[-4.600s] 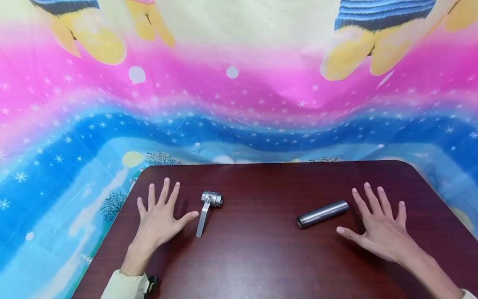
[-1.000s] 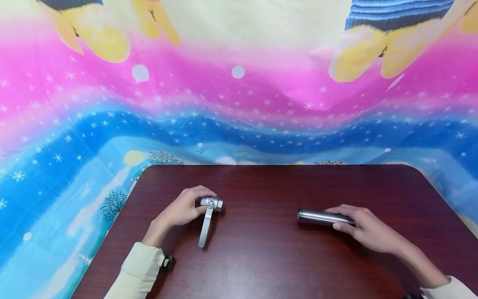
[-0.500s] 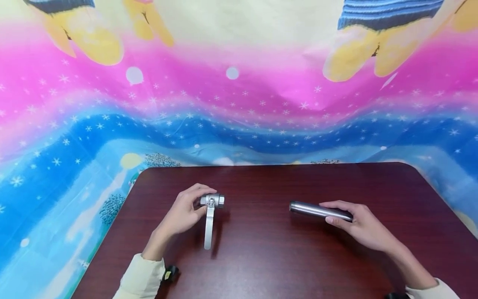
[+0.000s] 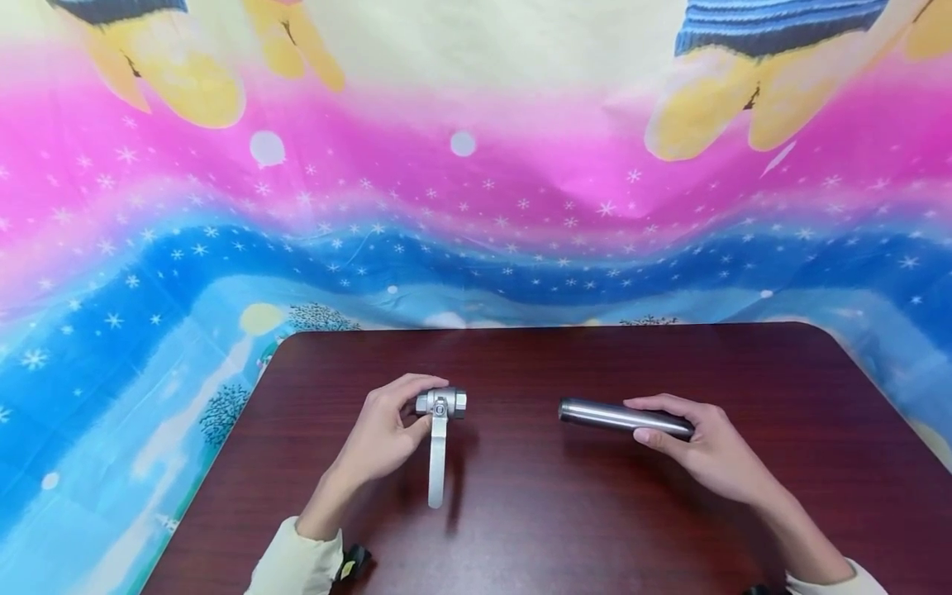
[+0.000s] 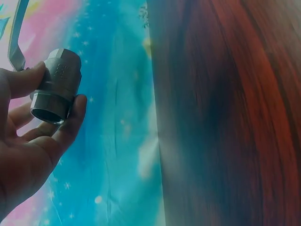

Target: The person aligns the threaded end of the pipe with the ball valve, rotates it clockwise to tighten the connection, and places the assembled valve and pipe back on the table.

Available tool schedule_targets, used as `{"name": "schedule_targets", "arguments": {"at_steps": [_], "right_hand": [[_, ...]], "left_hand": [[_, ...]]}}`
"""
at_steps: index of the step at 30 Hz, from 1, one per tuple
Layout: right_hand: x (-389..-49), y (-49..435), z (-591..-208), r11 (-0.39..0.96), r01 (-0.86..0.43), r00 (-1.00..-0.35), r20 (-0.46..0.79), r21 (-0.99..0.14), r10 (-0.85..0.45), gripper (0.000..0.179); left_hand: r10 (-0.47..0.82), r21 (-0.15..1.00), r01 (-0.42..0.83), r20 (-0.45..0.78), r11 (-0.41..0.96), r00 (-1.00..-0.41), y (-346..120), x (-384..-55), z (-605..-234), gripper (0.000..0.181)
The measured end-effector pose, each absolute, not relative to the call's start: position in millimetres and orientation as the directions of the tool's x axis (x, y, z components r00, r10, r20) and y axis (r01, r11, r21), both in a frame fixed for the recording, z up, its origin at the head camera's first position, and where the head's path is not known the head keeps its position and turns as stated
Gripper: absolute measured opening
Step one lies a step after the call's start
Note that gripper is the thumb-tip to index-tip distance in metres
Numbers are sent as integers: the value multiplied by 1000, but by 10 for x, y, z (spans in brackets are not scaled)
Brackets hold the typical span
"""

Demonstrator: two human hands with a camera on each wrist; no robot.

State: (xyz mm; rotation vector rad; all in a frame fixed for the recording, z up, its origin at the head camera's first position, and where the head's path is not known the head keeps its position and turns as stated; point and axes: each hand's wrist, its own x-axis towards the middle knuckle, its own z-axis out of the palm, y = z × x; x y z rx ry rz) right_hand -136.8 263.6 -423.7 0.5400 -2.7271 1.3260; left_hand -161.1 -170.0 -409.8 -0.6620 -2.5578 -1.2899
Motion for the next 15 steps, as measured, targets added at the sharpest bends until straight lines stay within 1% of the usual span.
{"name": "schedule_targets", "arguments": {"at_steps": [7,15], "right_hand": [[-1355,2518,-4182,524,-379,-922,264,-763,-282,35],[-1380,2428,-4170,506,-364,-927,254,-782,-275,35]], "left_hand": [[308,725,477,367,497,-878,-1586,-1566,-4091,48],[310,733,478,367,485,-877,-1446,-1553,-4091,47]]}}
